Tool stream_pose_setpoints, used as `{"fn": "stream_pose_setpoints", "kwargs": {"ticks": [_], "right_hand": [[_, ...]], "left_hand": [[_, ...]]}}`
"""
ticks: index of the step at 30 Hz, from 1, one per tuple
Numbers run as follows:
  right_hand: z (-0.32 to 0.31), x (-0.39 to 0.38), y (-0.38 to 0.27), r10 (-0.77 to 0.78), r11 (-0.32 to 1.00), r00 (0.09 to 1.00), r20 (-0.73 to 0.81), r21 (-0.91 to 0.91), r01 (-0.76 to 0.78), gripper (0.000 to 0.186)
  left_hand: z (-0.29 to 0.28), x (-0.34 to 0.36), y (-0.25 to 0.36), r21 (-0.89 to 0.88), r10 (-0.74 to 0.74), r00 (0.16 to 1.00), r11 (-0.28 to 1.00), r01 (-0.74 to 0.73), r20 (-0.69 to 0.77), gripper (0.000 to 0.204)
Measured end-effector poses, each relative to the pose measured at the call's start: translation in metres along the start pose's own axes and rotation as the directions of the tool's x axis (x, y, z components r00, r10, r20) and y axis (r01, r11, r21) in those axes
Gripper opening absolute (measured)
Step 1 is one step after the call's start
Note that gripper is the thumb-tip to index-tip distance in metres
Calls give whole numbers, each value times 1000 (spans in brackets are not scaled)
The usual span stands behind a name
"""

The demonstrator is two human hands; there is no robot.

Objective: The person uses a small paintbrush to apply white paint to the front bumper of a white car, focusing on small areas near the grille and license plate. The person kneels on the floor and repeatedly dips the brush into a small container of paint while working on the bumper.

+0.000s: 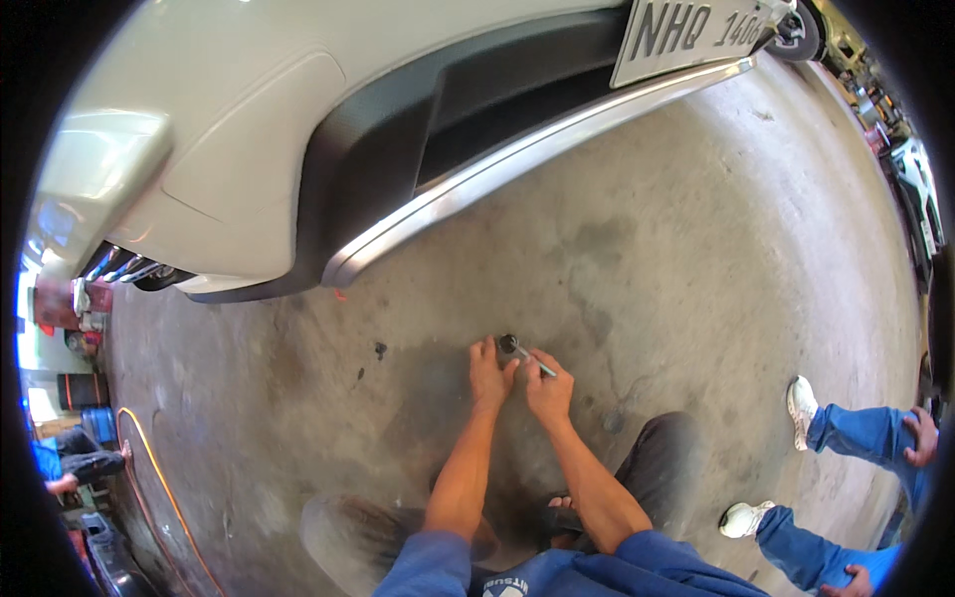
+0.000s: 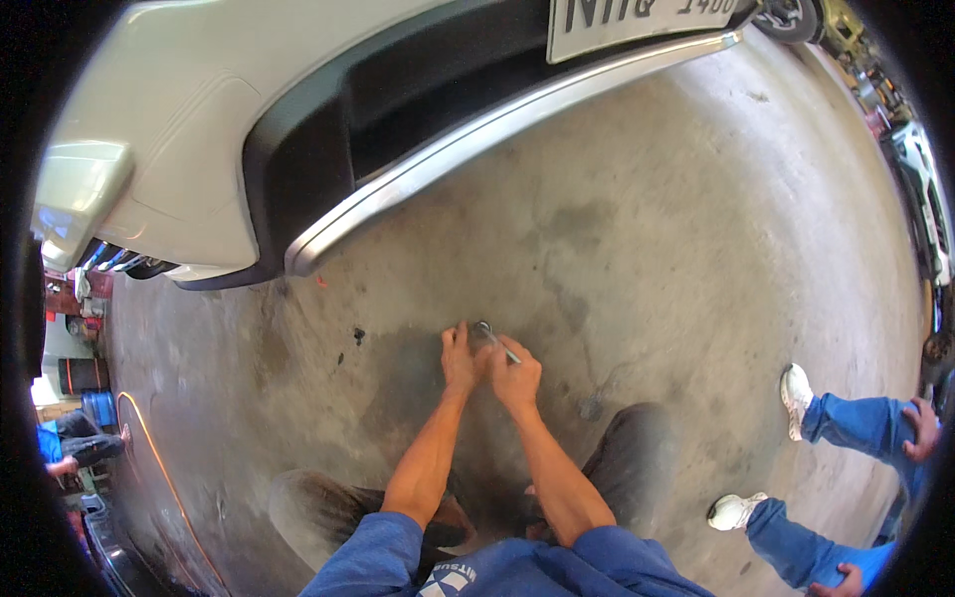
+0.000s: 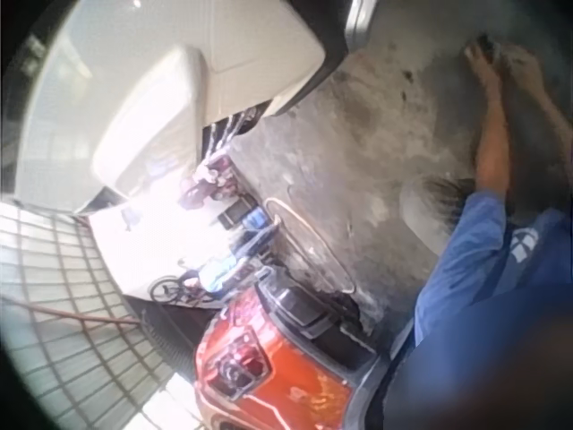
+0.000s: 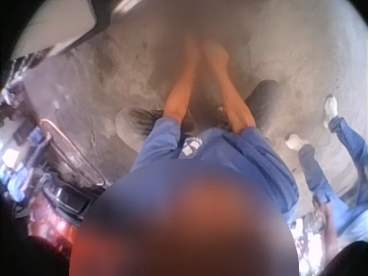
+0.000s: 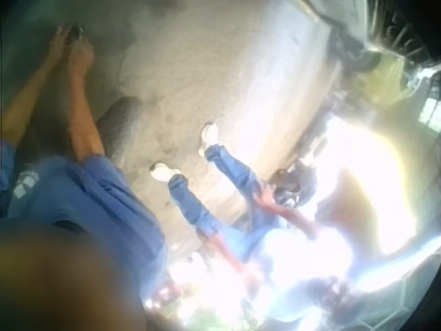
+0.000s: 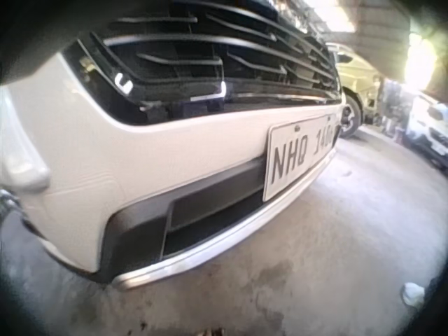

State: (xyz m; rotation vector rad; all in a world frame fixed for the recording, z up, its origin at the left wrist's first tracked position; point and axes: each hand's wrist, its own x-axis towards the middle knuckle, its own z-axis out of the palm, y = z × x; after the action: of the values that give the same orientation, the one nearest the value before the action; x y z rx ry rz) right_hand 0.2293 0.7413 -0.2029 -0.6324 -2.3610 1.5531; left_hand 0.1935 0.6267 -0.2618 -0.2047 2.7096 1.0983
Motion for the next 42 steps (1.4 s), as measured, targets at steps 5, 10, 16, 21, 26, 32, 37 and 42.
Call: {"fn": "stream_pose_setpoints", "kwargs": {"ticks": [5, 10, 16, 21, 26, 32, 37, 42], "right_hand": [[-21, 7, -15, 589, 498, 786, 190, 681, -537, 20], [-55, -2, -55, 525, 51, 733, 432, 844, -534, 16], [-115, -13, -108, 358, -221, 794, 491, 871, -439, 10], [-133, -3, -128, 251, -221, 878, 407, 908, -357, 7], [-149, 0, -122, 325, -135, 910, 259, 965, -227, 13], [-165, 12, -133, 290, 55, 957, 17, 998, -34, 15], [-175, 14, -170, 165, 239, 973, -161, 964, 119, 18], [-152, 30, -230, 11, 496, 964, -267, 838, 226, 17]], "left_hand": [[-36, -6, 8, -39, -137, 978, 989, 145, 159, 93], [-116, -21, 72, 119, -104, 976, 990, 82, 191, 66], [-193, -47, 178, 318, 148, 898, 901, -295, 414, 44], [-244, -83, 175, 399, 538, 814, 712, -578, 220, 40], [-302, -127, 37, 146, 353, 724, 931, -335, -593, 47], [-245, -145, -157, -468, -572, 763, 786, 404, -300, 66], [-214, -170, -117, -386, -598, 798, 753, 533, -65, 76], [-256, -139, 5, -224, -341, 886, 933, 280, -314, 64]]}}
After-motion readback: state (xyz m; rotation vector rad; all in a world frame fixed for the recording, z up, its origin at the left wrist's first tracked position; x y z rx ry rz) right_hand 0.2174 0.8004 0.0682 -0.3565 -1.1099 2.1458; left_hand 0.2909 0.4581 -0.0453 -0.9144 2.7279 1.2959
